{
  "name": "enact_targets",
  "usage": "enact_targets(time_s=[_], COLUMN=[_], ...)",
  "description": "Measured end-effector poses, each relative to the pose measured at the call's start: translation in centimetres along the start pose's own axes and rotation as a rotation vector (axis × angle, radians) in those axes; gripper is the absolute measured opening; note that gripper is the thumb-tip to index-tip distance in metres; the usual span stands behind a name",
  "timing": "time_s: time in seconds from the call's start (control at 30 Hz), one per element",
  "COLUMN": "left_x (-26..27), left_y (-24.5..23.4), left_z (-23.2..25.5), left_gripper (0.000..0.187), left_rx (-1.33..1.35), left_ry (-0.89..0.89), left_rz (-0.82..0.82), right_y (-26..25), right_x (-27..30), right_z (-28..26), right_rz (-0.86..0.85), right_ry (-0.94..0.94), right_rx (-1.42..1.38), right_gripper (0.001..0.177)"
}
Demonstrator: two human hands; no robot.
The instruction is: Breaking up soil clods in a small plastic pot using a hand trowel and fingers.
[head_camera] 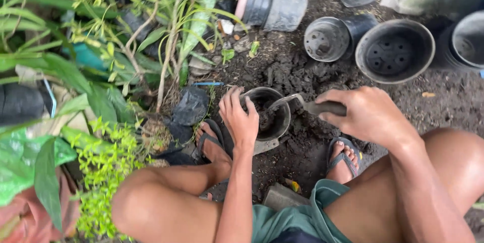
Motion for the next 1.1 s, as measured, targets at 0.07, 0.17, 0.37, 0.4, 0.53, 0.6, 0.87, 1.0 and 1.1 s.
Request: enact_targets(time_s=[0.07,0.17,0.37,0.4,0.53,0.6,0.87,1.0,1.1], left_x=[0.0,0.8,2.6,2.4,2.7,2.8,0.4,-0.8,-2.3], left_y=[1.3,1.8,4.1,5.0,7.3,7.8,5.4,4.3,1.1], left_z=[-1.6,-1.4,-1.2,-1.1,-2.2,-3.2,-1.9,-2.3,1.9], left_gripper=[0.027,0.022,0.025,0.031,0.033,0.041,0.064,0.062,0.028], left_rx=[-0.028,-0.066,-0.405,-0.431,-0.470,-0.465,-0.616,-0.577,-0.356], left_ry=[-0.020,0.075,0.338,0.376,0.388,0.404,0.287,0.082,0.061], left_rz=[0.028,0.015,-0.204,-0.255,-0.388,-0.315,-0.412,-0.711,-0.631], right_y=[0.7,0.5,-1.6,-2.1,-2.4,-1.8,-1.6,-1.5,-0.3], right_x=[-0.4,-0.3,1.4,1.8,2.1,2.0,1.4,1.0,0.6], right_z=[-0.6,-1.2,0.2,0.7,1.8,2.4,1.7,0.4,0.1], right_rz=[-0.047,-0.087,-0.096,-0.072,-0.023,-0.020,-0.059,-0.052,-0.078], right_ry=[-0.010,-0.003,0.132,0.174,0.186,0.139,0.146,0.057,0.030], right_rx=[0.049,0.086,0.064,0.033,-0.036,-0.043,-0.008,0.001,0.051], right_gripper=[0.033,0.033,0.037,0.038,0.039,0.038,0.037,0.035,0.030])
Point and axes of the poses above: each hand's wrist, its own x-axis away from the middle knuckle, its own y-axis out of the palm, z = x × y, the point moved 1 cm from there along -x, towards the middle knuckle, and after that the axes turned 10 degrees about -y, right-handed, at the moved point
